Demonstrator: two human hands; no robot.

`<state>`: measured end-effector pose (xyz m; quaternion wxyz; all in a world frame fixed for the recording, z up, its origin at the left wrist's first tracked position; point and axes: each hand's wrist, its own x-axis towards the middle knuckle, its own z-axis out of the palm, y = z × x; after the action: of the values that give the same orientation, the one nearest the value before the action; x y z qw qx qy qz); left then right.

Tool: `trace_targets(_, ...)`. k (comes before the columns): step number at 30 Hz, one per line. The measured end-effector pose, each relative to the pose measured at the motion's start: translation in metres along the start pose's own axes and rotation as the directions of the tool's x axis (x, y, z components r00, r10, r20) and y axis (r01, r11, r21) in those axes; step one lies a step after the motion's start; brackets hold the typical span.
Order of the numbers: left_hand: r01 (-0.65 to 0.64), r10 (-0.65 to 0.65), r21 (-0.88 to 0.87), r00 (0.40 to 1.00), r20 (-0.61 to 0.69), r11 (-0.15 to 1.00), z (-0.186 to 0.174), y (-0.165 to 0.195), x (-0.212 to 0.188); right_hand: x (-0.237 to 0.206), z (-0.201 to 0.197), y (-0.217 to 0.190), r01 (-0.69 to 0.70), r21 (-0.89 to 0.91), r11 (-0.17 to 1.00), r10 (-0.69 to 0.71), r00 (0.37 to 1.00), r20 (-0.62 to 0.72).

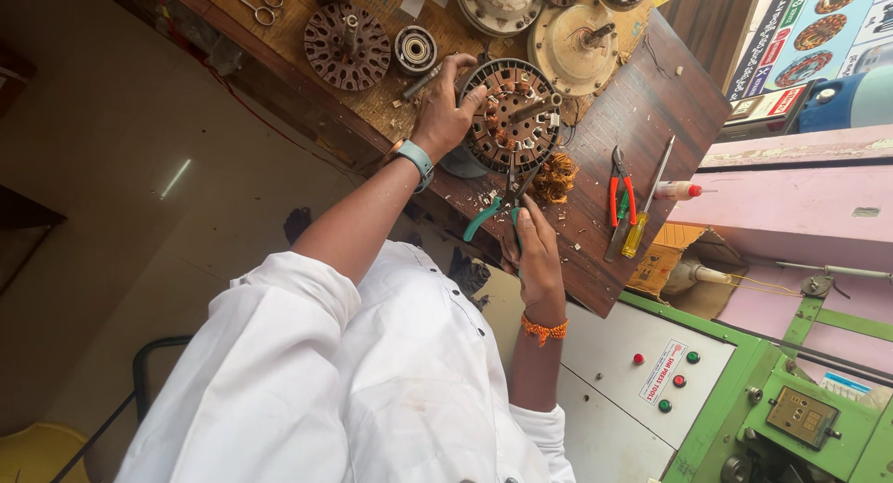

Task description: The person uses pliers to remove copper windings from the slots of a motor stator core on a workbench. They repeatedly pull out coils and trim them, leaving the stator progressively stripped of windings.

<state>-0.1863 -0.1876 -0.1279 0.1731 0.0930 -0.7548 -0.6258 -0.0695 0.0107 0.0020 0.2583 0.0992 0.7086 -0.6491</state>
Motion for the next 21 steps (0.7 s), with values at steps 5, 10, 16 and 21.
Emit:
trace_targets(5, 0.075, -0.075, 0.008, 0.997, -0.023, 0.997, 0.007, 0.001, -0.019, 0.01, -0.005, -0.004, -0.027, -0.191, 0.981, 0.016, 0.998, -0.058)
trace_targets(10, -0.024, 0.018, -0.055, 0.995, -0.103, 0.998, 0.012, 0.005, -0.035, 0.009, -0.017, -0.003, -0.003, -0.269, 0.963, -0.005, 1.0, -0.029)
trace_targets(16, -0.011, 0.009, -0.024, 0.995, -0.101, 1.0, 0.016, 0.01, -0.045, 0.004, -0.011, 0.002, 0.013, -0.329, 0.944, -0.028, 0.999, -0.041)
trace_targets(21, 0.076, -0.077, -0.021, 0.994, -0.08, 0.997, 0.017, 0.008, -0.045, 0.006, -0.007, 0.002, 0.012, -0.387, 0.922, -0.04, 0.997, -0.065)
